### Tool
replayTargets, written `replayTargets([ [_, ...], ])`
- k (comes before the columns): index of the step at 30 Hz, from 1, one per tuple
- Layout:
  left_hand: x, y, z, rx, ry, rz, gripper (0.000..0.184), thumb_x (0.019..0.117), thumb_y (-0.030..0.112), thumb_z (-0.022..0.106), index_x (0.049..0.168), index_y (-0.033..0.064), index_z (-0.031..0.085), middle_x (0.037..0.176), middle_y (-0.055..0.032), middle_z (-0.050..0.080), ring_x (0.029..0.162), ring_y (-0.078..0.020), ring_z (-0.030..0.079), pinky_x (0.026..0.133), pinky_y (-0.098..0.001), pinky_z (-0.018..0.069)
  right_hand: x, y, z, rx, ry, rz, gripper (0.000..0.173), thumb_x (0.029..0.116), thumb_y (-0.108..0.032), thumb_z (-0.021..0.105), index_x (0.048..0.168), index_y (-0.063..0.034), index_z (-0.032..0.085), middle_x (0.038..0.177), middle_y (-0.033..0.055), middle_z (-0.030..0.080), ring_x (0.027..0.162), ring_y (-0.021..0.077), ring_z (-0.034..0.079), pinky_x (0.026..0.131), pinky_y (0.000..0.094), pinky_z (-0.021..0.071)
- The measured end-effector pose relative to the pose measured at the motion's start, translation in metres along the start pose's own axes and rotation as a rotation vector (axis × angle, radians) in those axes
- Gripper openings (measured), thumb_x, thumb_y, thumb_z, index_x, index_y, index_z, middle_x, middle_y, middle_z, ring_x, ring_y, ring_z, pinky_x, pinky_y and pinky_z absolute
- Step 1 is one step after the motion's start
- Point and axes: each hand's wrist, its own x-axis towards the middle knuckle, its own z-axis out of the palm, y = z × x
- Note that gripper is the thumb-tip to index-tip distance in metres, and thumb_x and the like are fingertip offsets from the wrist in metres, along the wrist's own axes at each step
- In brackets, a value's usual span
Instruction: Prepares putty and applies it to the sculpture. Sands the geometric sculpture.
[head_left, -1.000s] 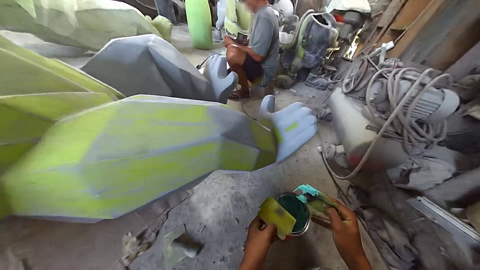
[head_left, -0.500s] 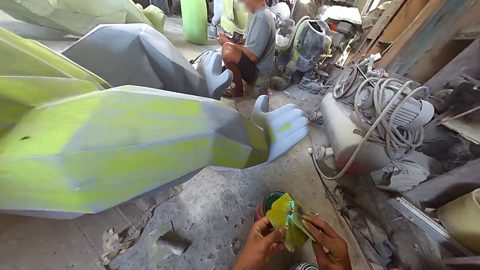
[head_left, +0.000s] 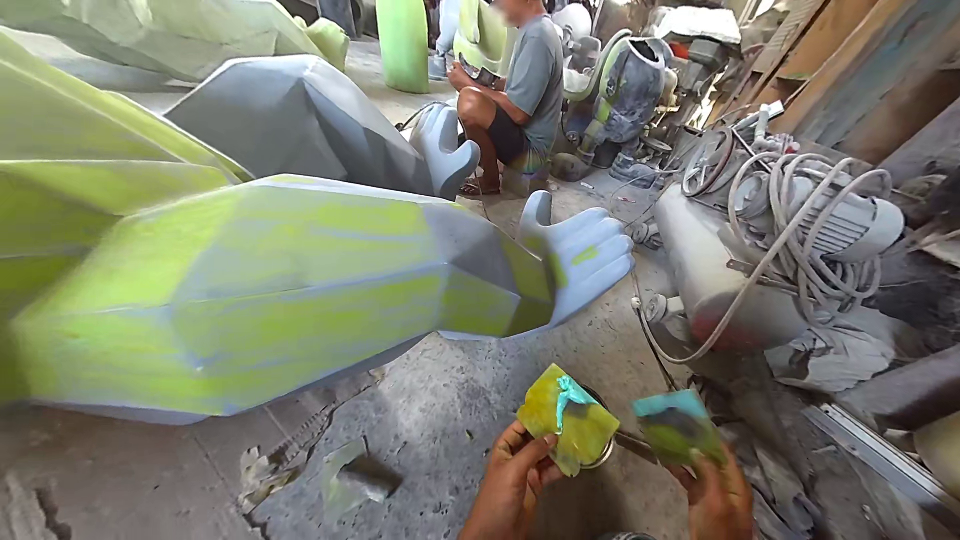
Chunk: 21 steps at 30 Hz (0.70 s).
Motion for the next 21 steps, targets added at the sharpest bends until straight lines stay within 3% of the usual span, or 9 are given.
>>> replayTargets([
  [2,0.001,0.002,-0.002,0.054,0.027,0.058,0.027,0.0946,-0.003,0.062,0.121,-0.0072,0.057,0.110,-0.0257,0.068,0.092,-0.0342,0.073,0.078,-0.0494,0.0637,-0.008,-0.032,0.011,0.288,0.103,0.221,0.036,0.1108,-0.019,0.036,0.144,-0.0059,0.043,0.114,0.0066,0.070,0.095,0.0181,0.074,0.079,0.0389,0.0647],
  [3,0.001,0.001,-0.001,0.101,0.030,0.084,0.029,0.0940,-0.003,0.063,0.122,-0.0076,0.057,0.110,-0.0254,0.068,0.092,-0.0340,0.072,0.077,-0.0493,0.0638,-0.014,-0.037,0.015,0.323,0.053,0.234,0.032,0.1106,-0.017,0.037,0.139,-0.0070,0.047,0.112,0.0055,0.072,0.094,0.0176,0.074,0.080,0.0381,0.0649],
  [6,-0.001,-0.005,0.004,0.325,-0.039,0.194,0.029,0.0943,-0.003,0.064,0.122,-0.0076,0.059,0.110,-0.0229,0.070,0.090,-0.0331,0.073,0.074,-0.0469,0.0648,-0.026,-0.023,0.025,0.065,-0.134,0.108,0.027,0.1020,-0.005,0.055,0.128,0.0033,0.060,0.104,0.0110,0.071,0.086,0.0188,0.072,0.073,0.0361,0.0642],
  [9,-0.001,-0.003,0.003,0.671,-0.260,0.311,0.026,0.0966,-0.002,0.062,0.123,-0.0024,0.063,0.106,-0.0139,0.074,0.086,-0.0259,0.074,0.072,-0.0411,0.0657,-0.025,-0.024,0.031,-0.161,-0.163,0.073,0.024,0.0978,-0.006,0.064,0.119,0.0043,0.067,0.092,0.0119,0.074,0.075,0.0192,0.072,0.064,0.0349,0.0635],
  [12,0.000,0.004,0.003,0.941,-0.510,0.274,0.030,0.0940,-0.001,0.061,0.123,0.0038,0.065,0.113,-0.0058,0.072,0.098,-0.0160,0.072,0.081,-0.0370,0.0642,-0.016,-0.038,0.042,-0.245,-0.141,-0.036,0.023,0.0969,-0.008,0.066,0.117,0.0020,0.069,0.090,0.0075,0.075,0.074,0.0152,0.073,0.066,0.0310,0.0637],
  [14,0.002,0.009,0.000,1.027,-0.561,0.242,0.029,0.0929,0.001,0.062,0.122,0.0055,0.066,0.114,-0.0048,0.071,0.101,-0.0143,0.071,0.083,-0.0369,0.0636,-0.009,-0.042,0.046,-0.279,-0.151,-0.264,0.024,0.0972,-0.011,0.067,0.117,0.0012,0.070,0.097,0.0057,0.075,0.081,0.0110,0.073,0.072,0.0280,0.0642],
  [16,0.000,0.014,-0.002,0.888,-0.471,0.181,0.030,0.0949,-0.002,0.061,0.124,0.0021,0.065,0.114,-0.0079,0.073,0.099,-0.0173,0.073,0.083,-0.0377,0.0641,-0.004,-0.042,0.041,-0.343,-0.227,-0.588,0.020,0.1025,-0.019,0.060,0.116,-0.0088,0.072,0.105,0.0017,0.072,0.095,0.0070,0.069,0.083,0.0249,0.0602],
  [18,-0.008,0.013,0.007,0.498,-0.227,0.078,0.027,0.0965,-0.003,0.060,0.124,-0.0038,0.061,0.111,-0.0162,0.072,0.094,-0.0261,0.074,0.077,-0.0424,0.0647,0.004,-0.042,0.031,-0.438,-0.368,-0.839,0.025,0.1055,-0.017,0.051,0.121,-0.0169,0.071,0.119,0.0038,0.071,0.117,0.0134,0.066,0.101,0.0307,0.0561],
  [21,-0.012,0.017,0.008,0.123,-0.102,0.017,0.025,0.0955,0.000,0.060,0.121,-0.0027,0.061,0.110,-0.0198,0.070,0.093,-0.0309,0.073,0.074,-0.0483,0.0631,0.016,-0.028,0.023,-0.539,-0.466,-0.883,0.028,0.1053,-0.012,0.051,0.124,-0.0137,0.073,0.120,0.0097,0.072,0.117,0.0188,0.067,0.102,0.0341,0.0557],
])
